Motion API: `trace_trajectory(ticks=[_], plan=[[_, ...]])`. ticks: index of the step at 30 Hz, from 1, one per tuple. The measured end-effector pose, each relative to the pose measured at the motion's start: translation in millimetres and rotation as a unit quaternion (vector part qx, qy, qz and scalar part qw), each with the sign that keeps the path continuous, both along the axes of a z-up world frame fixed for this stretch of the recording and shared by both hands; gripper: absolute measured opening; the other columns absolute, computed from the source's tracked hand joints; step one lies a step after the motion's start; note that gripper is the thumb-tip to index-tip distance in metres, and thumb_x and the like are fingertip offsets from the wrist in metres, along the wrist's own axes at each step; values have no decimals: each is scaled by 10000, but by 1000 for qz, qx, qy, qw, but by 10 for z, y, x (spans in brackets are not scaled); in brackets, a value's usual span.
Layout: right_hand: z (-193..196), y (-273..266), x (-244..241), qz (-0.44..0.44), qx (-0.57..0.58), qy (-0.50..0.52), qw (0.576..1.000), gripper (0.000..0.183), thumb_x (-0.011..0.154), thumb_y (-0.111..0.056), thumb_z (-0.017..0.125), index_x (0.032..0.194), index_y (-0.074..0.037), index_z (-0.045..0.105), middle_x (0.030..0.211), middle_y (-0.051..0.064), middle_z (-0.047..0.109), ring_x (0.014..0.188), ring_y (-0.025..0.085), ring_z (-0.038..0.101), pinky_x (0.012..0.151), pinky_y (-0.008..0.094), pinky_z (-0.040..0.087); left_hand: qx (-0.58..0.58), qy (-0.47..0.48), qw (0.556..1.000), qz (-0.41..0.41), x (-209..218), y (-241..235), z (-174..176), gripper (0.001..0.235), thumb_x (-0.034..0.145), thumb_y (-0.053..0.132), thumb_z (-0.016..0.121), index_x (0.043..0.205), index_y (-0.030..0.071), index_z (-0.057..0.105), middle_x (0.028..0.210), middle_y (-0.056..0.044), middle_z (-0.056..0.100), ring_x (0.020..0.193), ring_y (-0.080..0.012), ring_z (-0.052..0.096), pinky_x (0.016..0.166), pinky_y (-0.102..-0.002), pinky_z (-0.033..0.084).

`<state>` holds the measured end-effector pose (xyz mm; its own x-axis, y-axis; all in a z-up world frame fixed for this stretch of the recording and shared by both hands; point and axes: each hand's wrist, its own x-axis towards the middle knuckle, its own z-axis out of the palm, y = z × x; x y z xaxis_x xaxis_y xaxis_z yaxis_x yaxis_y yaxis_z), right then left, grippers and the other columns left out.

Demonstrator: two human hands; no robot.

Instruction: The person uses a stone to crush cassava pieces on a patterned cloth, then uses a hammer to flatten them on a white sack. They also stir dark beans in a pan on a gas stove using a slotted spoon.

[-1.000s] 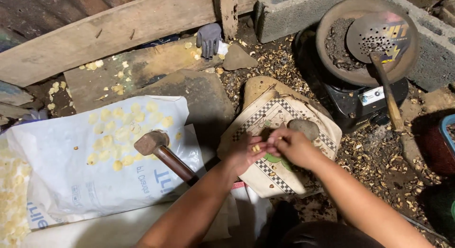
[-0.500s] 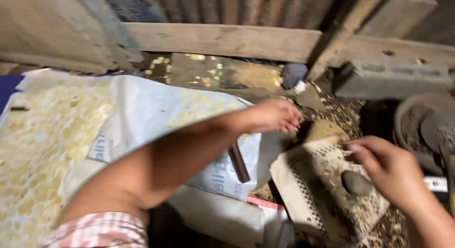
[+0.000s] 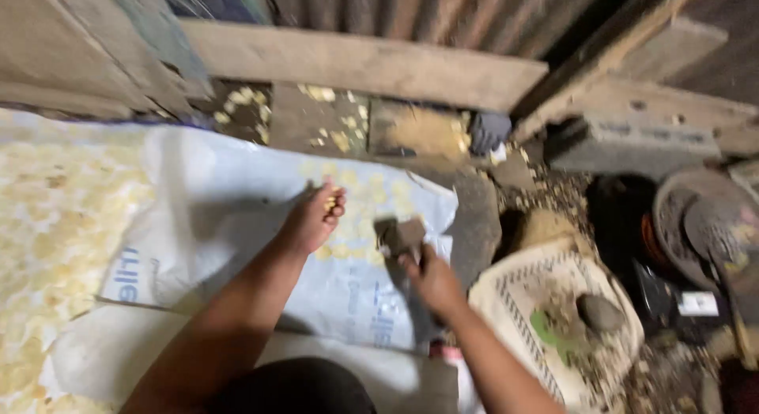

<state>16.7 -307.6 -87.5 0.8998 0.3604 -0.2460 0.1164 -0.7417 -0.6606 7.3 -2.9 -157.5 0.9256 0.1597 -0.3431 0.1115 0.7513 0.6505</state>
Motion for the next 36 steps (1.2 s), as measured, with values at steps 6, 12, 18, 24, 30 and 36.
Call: trace_trajectory(ticks=[6, 12, 18, 24, 30, 36], plan=[[139, -337, -139, -47, 61, -78, 994, 643, 941, -371, 611, 1365, 85, 452, 875, 330, 704, 808, 495, 692, 680, 525, 553, 442, -13, 895, -55, 401, -798, -488, 245, 936, 179, 684, 1134, 77, 785, 873, -48, 735, 708, -164, 627, 645, -300, 525], [607, -567, 167, -172, -54, -36, 983, 456, 952, -319, 700, 1198, 43, 569, 789, 273, 707, 688, 384, 710, 624, 450, 564, 646, -131, 749, -70, 628, -1497, 155, 154, 876, 107, 697, 1010, 83, 769, 927, -192, 724, 875, -388, 693, 775, -463, 548], [655, -568, 335, -217, 193, -115, 950, 269, 1032, -257, 597, 1134, -8, 592, 735, 126, 664, 608, 203, 642, 565, 357, 519, 711, -112, 681, -133, 752, -1615, -225, 112, 902, 115, 654, 955, 65, 739, 917, -215, 680, 866, -422, 663, 758, -519, 522], [-130, -197, 505, -95, -32, -233, 967, 453, 979, -352, 635, 1224, 22, 571, 873, 309, 696, 771, 487, 686, 691, 521, 547, 827, -84, 544, -113, 340, -986, 467, 153, 803, 44, 605, 917, 70, 702, 965, -155, 667, 1002, -348, 637, 892, -450, 522], [660, -126, 786, -91, -62, -50, 993, 513, 940, -420, 659, 1177, 26, 573, 791, 346, 698, 745, 515, 708, 676, 542, 561, 814, -173, 555, -3, -65, -724, 657, 191, 870, 104, 658, 1054, 71, 697, 1049, -102, 654, 1048, -315, 599, 933, -427, 484], [40, -154, 555, -115, -2, -178, 977, 491, 963, -371, 656, 1182, 56, 554, 814, 324, 684, 754, 520, 684, 651, 554, 538, 788, -149, 597, 0, -33, -665, 518, 165, 886, 95, 665, 1038, 99, 729, 1043, -62, 678, 1047, -298, 612, 934, -403, 489]])
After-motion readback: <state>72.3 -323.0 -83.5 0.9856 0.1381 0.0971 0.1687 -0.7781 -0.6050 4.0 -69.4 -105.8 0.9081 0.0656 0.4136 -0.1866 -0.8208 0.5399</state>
